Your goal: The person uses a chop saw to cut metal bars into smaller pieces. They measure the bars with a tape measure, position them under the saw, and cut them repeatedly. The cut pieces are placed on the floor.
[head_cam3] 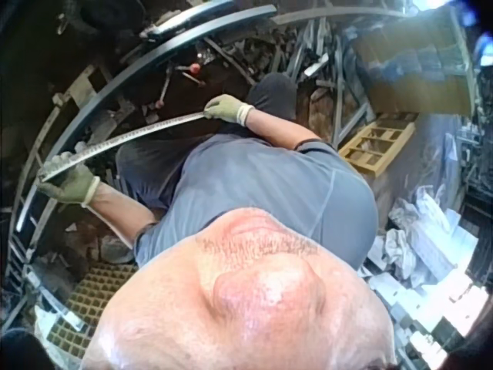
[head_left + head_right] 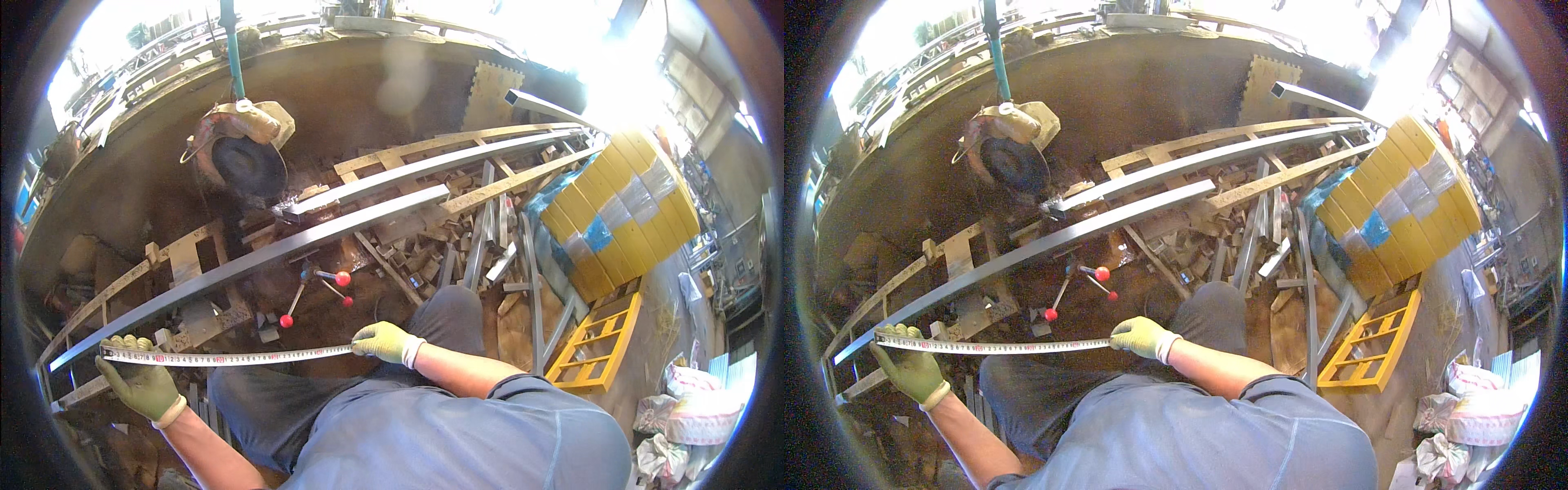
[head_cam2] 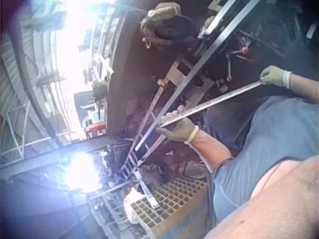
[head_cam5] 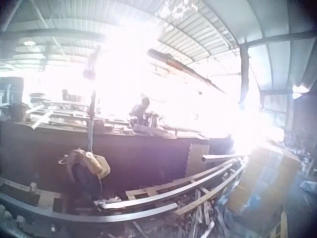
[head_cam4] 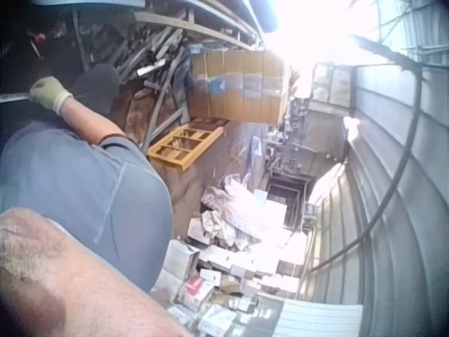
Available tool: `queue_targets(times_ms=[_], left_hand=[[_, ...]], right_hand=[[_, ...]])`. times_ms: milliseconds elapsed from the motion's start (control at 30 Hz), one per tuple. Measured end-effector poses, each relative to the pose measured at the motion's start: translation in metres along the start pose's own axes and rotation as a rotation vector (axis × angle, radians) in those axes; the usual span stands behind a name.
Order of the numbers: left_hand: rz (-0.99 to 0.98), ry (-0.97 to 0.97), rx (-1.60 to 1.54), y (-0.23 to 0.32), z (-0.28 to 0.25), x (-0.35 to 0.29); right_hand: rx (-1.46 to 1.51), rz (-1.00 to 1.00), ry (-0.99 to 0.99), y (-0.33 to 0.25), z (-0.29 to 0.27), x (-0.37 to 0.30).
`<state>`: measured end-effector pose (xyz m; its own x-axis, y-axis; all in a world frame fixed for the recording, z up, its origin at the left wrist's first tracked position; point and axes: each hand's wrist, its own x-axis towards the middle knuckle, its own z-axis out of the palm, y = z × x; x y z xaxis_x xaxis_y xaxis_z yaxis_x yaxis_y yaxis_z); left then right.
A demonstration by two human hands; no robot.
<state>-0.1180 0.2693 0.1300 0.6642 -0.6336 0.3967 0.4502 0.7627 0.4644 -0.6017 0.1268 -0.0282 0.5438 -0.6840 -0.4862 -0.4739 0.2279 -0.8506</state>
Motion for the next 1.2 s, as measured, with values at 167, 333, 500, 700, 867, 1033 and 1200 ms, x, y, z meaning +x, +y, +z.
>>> queue_targets(times_ms=[167, 333, 500, 700, 867, 1033, 1200], left_hand=[[-0.02, -0.139, -0.074, -0.001, 0.001, -0.003], [-0.067, -0.248, -0.155, -0.007, 0.006, -0.01], [-0.114, 0.042, 0.513, -0.107, 0.038, -0.08], [-0.777, -0.14, 0.769, -0.191, 0.068, -0.184], [-0.699, 0.063, 0.71, -0.175, 0.054, -0.153], [-0.015, 0.178, 0.669, -0.056, 0.01, -0.047], [0.073, 0.438, 0.658, 0.052, -0.014, 0.008]], right_hand=[[-0.099, -0.026, 0.036, -0.001, 0.007, 0.0], [-0.112, -0.025, 0.07, -0.008, 0.008, -0.001], [0.011, 0.011, 0.106, -0.002, 0.007, 0.004], [-0.096, -0.101, 0.106, -0.029, 0.023, 0.031], [-0.103, -0.069, 0.026, -0.038, 0.017, 0.024], [-0.116, -0.113, 0.063, -0.021, 0.005, 0.024], [-0.166, -0.084, 0.079, 0.004, -0.029, 0.031]])
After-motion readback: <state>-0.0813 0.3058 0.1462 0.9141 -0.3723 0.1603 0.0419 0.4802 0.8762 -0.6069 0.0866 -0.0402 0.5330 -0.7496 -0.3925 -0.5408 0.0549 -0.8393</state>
